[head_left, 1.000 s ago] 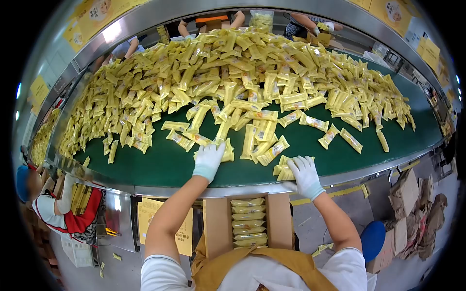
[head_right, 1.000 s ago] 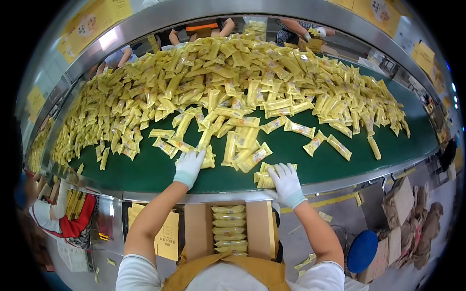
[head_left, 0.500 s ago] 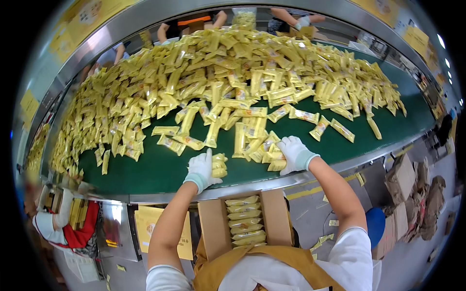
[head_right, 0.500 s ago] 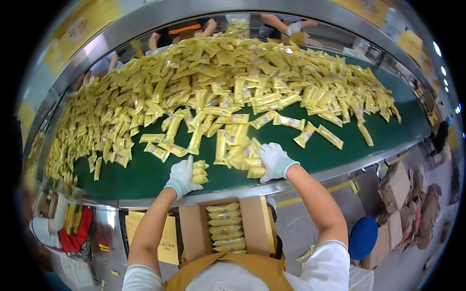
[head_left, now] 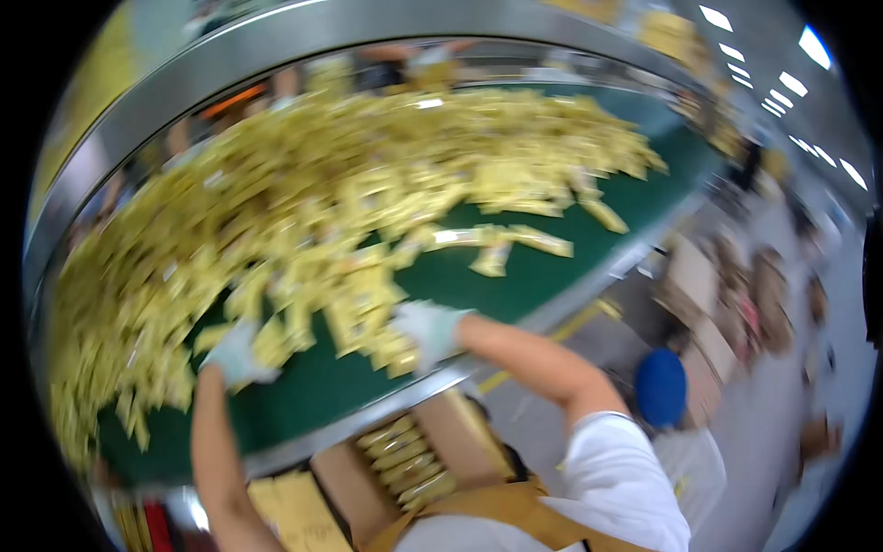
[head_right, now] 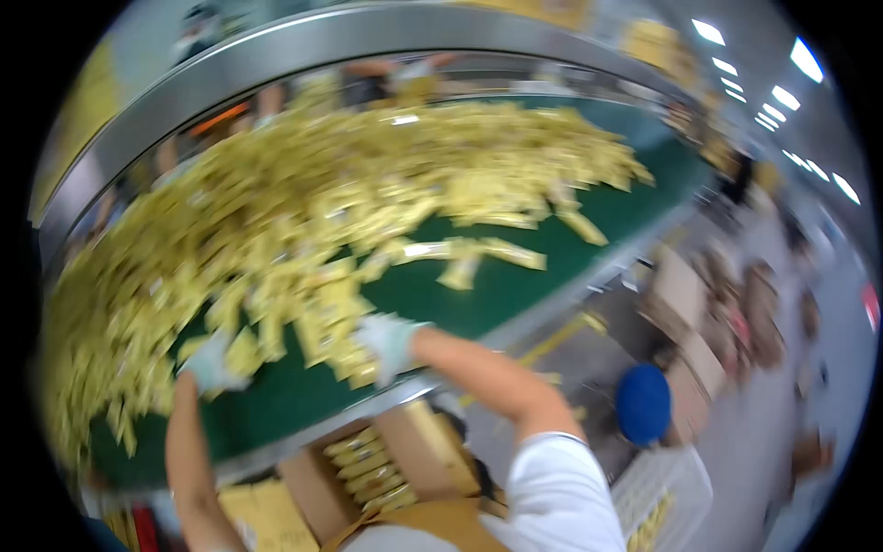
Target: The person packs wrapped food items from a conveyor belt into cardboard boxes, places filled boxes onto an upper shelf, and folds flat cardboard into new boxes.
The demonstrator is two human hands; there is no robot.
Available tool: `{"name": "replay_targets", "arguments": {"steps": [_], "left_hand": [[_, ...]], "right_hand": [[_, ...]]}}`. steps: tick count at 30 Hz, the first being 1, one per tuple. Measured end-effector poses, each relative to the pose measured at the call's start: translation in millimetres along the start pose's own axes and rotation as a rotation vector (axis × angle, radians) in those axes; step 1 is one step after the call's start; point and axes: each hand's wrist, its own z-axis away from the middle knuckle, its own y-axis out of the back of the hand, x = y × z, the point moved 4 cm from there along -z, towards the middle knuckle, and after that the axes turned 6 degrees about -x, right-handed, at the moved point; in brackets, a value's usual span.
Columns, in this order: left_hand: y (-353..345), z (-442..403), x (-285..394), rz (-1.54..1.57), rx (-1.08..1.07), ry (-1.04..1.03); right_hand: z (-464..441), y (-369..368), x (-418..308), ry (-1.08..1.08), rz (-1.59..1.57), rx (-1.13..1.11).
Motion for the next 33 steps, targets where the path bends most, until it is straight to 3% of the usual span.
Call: {"name": "replay_targets", "arguments": {"steps": [2, 3, 8, 12, 15, 18, 22, 25, 26, 29, 33], "left_hand": [[-25, -24, -37, -0.340, -0.163, 0.055], [-26, -23, -29, -0.248, -0.296, 0.138], [-42, -15, -13, -0.389, -0.232, 0.154], [-35, 16, 6, -0.321, -0.162, 0.120], [-48, 1, -6, -0.472, -0.309, 0.064], [-38, 4, 11, -0.400, -0.391, 0.168], [-38, 31, 38, -0.309, -0.015, 0.163], [-79, 42, 49, -0.135, 0.143, 0.059], [-102, 45, 54, -0.203, 0.256, 0.115], [-97, 55, 76, -0.024, 0.255, 0.163], [-110, 40, 60, -0.015, 0.318, 0.178]], "right_hand": [[1, -9, 8, -0.078, -0.094, 0.013], [8, -5, 5, -0.141, -0.100, -0.035], [19, -4, -9, -0.185, 0.114, -0.087], [13, -18, -25, -0.168, 0.135, -0.042], [16, -16, -30, -0.196, 0.111, -0.044], [26, 0, -30, -0.215, 0.200, 0.070], [39, 11, -18, -0.317, 0.188, 0.134], [40, -23, -9, -0.321, 0.142, 0.111], [43, -25, -11, -0.325, 0.161, 0.116], [48, -26, -18, -0.307, 0.200, 0.254], [44, -9, -28, -0.567, 0.039, 0.103]]}}
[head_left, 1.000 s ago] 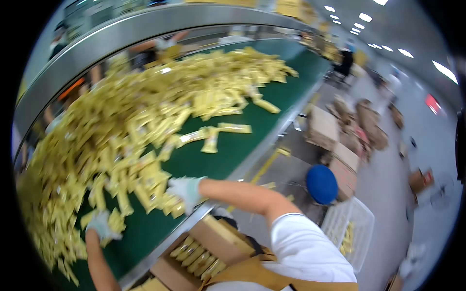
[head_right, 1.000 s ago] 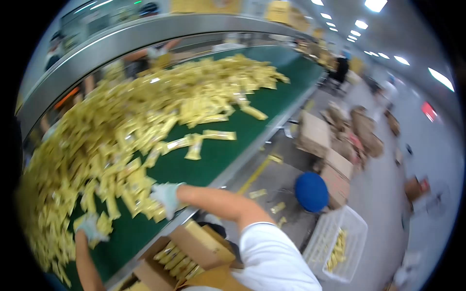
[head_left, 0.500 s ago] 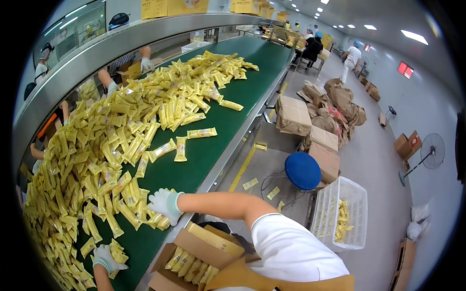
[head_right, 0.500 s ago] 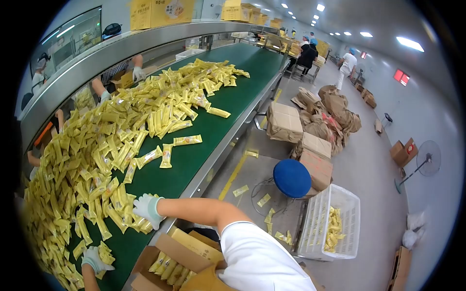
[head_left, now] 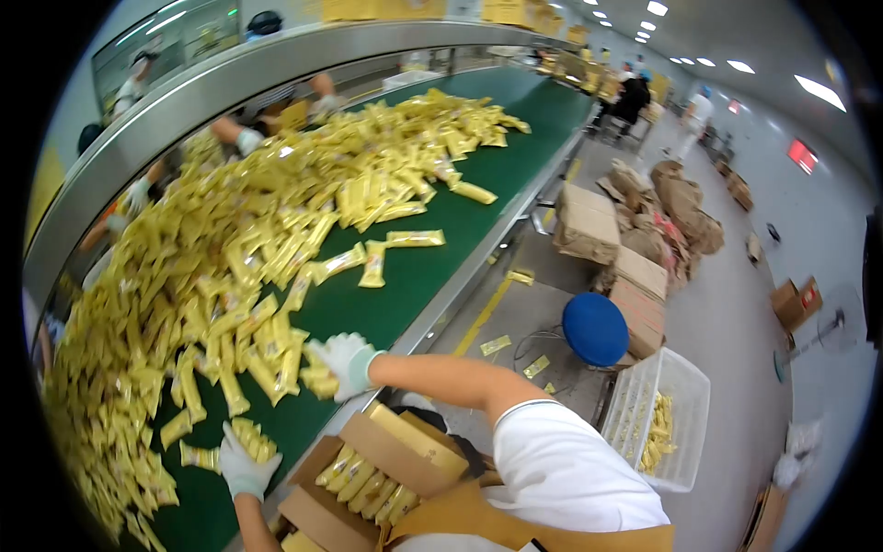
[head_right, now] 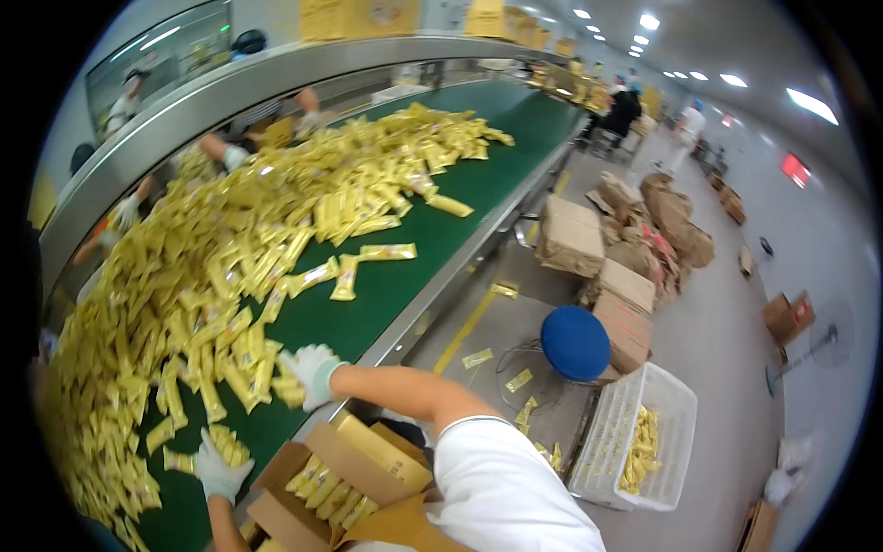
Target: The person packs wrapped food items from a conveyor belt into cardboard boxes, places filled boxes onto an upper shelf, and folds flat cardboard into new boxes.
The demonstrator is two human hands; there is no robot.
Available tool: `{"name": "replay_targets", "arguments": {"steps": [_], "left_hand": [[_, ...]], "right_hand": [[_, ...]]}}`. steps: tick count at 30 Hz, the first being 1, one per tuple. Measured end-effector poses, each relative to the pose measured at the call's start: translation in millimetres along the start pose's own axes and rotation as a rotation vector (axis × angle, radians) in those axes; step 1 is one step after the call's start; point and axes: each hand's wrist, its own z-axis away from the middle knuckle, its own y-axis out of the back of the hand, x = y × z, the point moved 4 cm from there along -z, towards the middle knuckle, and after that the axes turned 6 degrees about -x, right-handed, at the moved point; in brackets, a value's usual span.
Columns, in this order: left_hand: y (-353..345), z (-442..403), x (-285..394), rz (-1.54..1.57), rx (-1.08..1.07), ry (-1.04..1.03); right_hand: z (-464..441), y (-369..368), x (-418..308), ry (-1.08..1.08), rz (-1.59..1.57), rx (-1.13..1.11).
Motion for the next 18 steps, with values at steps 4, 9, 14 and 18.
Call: {"name": "replay_targets", "arguments": {"steps": [4, 9, 14, 18], "left_hand": [[12, 9, 10, -0.007, 0.012, 0.074], [-4, 27, -57, 0.722, 0.364, 0.124], [26, 95, -35, 1.916, 0.392, 0.246], [31, 135, -17, 2.355, 0.485, 0.094]], "right_hand": [[-29, -38, 23, -0.090, -1.288, 0.081], [39, 8, -8, -0.001, -2.327, -0.212], [71, 16, -30, 0.187, -2.476, -0.324], [88, 24, -59, 0.230, -2.408, -0.356]]}}
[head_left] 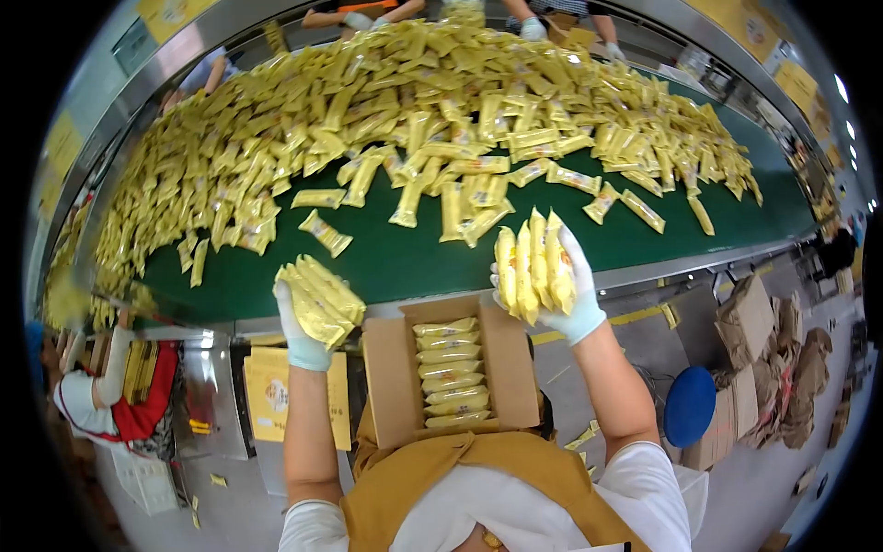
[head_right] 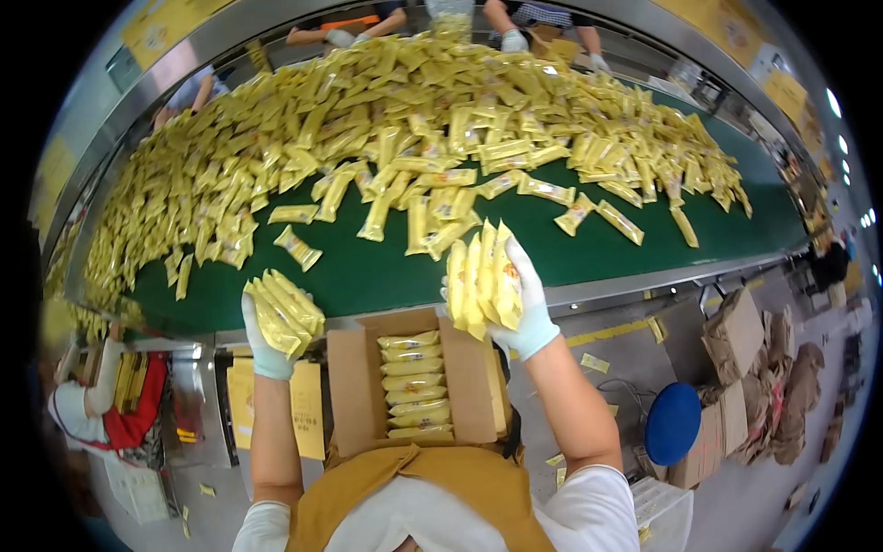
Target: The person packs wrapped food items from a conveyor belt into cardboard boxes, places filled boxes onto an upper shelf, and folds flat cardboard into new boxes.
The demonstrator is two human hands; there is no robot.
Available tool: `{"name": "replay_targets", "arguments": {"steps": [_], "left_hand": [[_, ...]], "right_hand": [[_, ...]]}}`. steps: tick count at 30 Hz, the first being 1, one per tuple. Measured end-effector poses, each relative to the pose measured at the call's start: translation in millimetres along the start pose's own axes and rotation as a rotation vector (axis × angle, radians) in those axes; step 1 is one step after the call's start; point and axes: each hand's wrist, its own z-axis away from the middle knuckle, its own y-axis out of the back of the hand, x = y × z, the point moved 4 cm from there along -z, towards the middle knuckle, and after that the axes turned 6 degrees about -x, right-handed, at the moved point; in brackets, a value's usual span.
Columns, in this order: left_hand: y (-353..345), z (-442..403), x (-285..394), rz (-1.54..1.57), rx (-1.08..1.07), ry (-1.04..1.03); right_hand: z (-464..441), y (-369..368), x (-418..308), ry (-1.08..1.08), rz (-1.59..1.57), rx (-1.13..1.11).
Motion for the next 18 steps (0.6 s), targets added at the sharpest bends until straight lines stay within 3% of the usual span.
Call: {"name": "replay_targets", "arguments": {"steps": [2, 4, 6, 8, 11, 14, 15, 16, 18], "left_hand": [[-6, 15, -4, 0.300, -0.029, 0.020], [-23, 30, -11, 0.355, -0.083, 0.071], [-42, 41, -17, 0.337, -0.150, 0.132], [-61, 50, -25, 0.267, -0.223, 0.194], [-80, 60, -43, 0.113, -0.330, 0.226], [-91, 69, -58, -0.326, -0.620, 0.164], [-91, 69, -63, -0.456, -0.631, 0.231], [-89, 68, -69, -0.585, -0.641, 0.295], [-88, 65, -86, -0.791, -0.751, 0.121]], "right_hand": [[4, -10, 10, -0.039, 0.247, -0.067], [8, -10, 22, -0.147, 0.919, -0.205], [15, -80, 50, -0.065, 1.697, -0.513], [19, -77, 96, -0.302, 2.487, -0.658], [16, -41, 152, -0.558, 2.560, -0.840], [13, -27, 176, -0.723, 2.533, -0.917], [12, -26, 178, -0.815, 2.507, -0.944], [9, -9, 185, -0.672, 2.538, -0.920], [9, 43, 207, -0.318, 2.522, -0.804]]}}
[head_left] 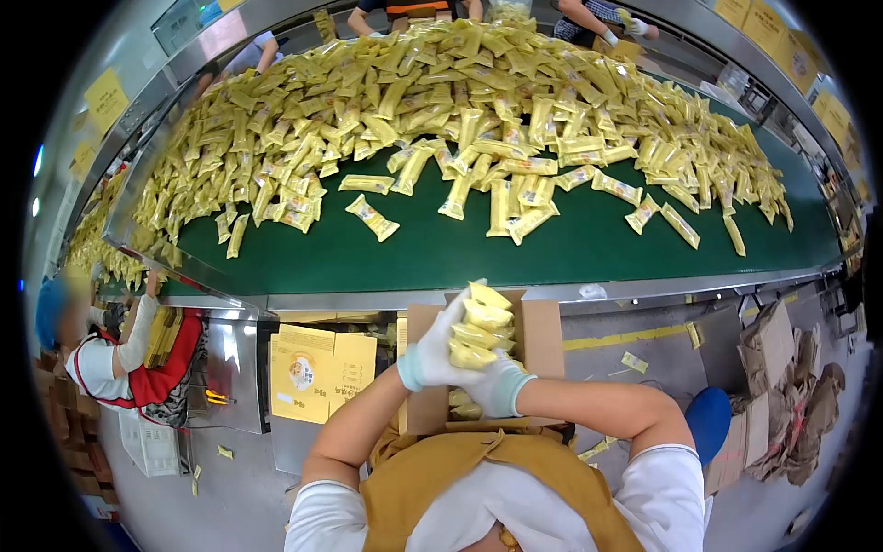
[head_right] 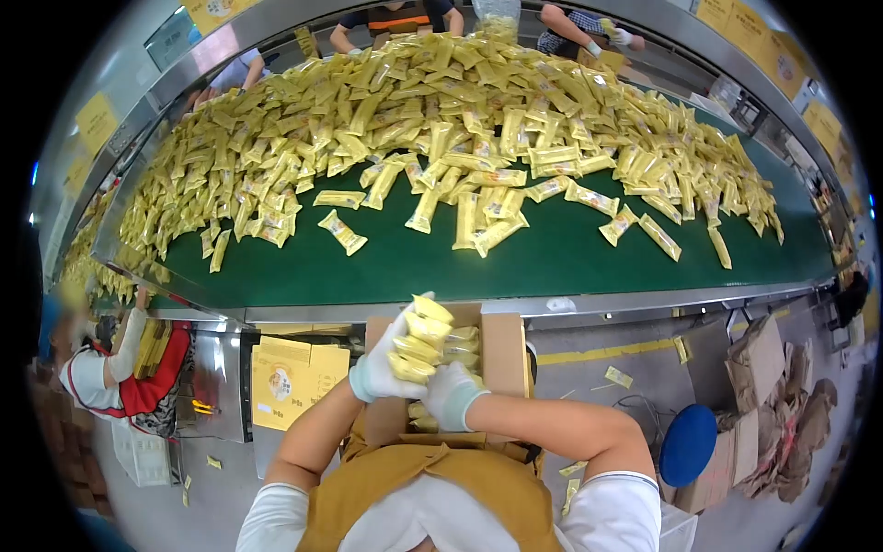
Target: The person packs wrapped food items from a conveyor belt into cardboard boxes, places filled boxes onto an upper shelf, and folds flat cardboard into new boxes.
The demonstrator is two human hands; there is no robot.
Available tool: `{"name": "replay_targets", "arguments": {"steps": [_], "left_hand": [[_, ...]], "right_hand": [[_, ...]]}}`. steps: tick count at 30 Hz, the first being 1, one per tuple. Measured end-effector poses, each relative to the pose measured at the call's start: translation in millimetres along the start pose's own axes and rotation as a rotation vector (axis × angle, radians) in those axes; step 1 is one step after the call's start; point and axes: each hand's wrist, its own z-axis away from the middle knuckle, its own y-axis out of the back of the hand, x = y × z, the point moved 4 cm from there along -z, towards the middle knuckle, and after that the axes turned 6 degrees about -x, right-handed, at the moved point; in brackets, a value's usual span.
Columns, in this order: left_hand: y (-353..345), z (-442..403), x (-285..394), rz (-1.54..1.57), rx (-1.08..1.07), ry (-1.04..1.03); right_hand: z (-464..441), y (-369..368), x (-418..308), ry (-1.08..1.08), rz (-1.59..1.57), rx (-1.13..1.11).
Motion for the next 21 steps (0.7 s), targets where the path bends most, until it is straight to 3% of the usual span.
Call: {"name": "replay_targets", "arguments": {"steps": [2, 4, 8, 12, 16, 19, 21], "left_hand": [[-2, -5, -18, -0.378, -0.083, -0.028], [-6, -7, -21, -0.591, -0.029, -0.037], [-6, -8, -16, -1.080, 0.013, -0.161], [-17, -5, -29, -1.414, -0.031, -0.078], [-22, -2, -55, -1.621, -0.035, -0.011], [-22, -5, -82, -1.804, -0.228, 0.215], [-23, -15, -94, -1.680, -0.331, 0.392]], "right_hand": [[-1, -32, 5, 0.014, -0.094, 0.361], [0, -22, 1, 0.000, -0.240, 0.413], [11, 2, -2, 0.032, -0.241, 0.096], [27, 7, -9, -0.021, -0.283, -0.202], [34, -5, -17, -0.143, -0.087, -0.256], [29, -1, -28, -0.186, 0.131, -0.346], [24, 4, -26, -0.165, 0.164, -0.393]]}}
